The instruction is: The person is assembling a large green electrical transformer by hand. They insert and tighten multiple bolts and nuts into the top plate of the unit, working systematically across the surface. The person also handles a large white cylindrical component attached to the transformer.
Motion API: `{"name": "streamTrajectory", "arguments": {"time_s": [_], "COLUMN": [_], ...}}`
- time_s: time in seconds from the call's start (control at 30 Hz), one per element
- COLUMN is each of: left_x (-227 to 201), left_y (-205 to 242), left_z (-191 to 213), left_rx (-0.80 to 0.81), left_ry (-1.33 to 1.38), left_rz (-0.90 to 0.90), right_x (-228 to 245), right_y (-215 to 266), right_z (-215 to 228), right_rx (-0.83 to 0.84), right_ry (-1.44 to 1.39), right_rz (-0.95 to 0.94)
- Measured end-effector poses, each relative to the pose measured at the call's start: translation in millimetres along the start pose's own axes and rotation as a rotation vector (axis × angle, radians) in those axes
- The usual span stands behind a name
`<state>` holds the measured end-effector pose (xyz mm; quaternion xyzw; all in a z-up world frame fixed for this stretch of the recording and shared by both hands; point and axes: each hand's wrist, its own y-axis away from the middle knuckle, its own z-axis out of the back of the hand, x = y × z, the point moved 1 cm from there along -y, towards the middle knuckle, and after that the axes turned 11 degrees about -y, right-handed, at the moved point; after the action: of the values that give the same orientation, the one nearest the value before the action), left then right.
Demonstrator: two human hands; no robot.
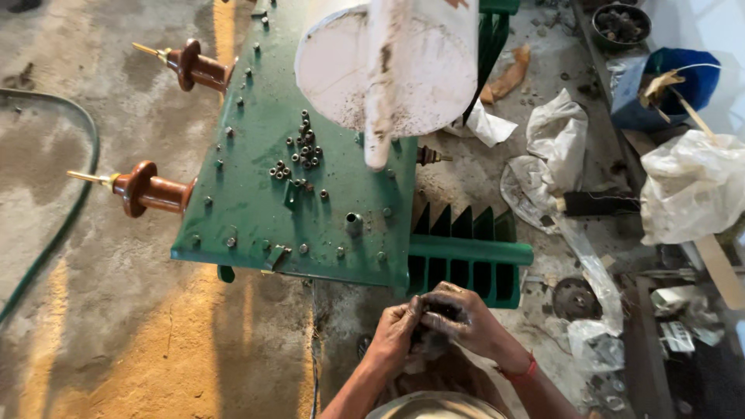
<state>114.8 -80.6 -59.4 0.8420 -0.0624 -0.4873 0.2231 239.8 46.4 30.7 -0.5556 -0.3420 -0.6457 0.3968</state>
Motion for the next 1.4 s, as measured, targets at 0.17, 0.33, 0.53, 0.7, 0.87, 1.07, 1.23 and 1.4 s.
{"name": "streamTrajectory", "arguments": {"time_s": [0.17,0.33,0.53,0.7,0.87,1.07,1.23,1.4], "left_x": [-19.3,-89.7,-138.2,-129.4,-126.3,-121.3,-118.9,-113.5], "left_y": [-15.6,-47.2,-89.3,-101.3,-109.5,-109.5,-109.9,-111.5], "left_z": [-13.7,-21.5,-46.1,-44.5,-37.2,-36.9,-27.0,-23.9], "left_rx": [-0.232,-0.562,-1.219,-1.265,-1.263,-1.278,-1.301,-1.283], "left_ry": [-0.075,-0.547,-1.493,-1.601,-1.684,-1.661,-1.641,-1.562], "left_rz": [-0.079,-0.436,-0.528,-0.461,-0.509,-0.590,-0.670,-0.580], "right_x": [-63.5,-187.0,-267.2,-283.6,-277.5,-259.1,-240.3,-227.8], "right_y": [-32.9,-133.0,-200.5,-208.0,-220.5,-211.7,-197.6,-194.0], "right_z": [30.4,42.5,-15.3,-22.0,-24.7,-3.9,10.0,19.3], "right_rx": [-0.123,-0.241,-0.072,0.075,0.019,0.089,0.053,0.050], "right_ry": [0.089,-1.146,-1.668,-1.800,-1.842,-1.861,-1.705,-1.528], "right_rz": [0.352,-0.257,-0.452,-0.582,-0.561,-0.544,-0.492,-0.507]}}
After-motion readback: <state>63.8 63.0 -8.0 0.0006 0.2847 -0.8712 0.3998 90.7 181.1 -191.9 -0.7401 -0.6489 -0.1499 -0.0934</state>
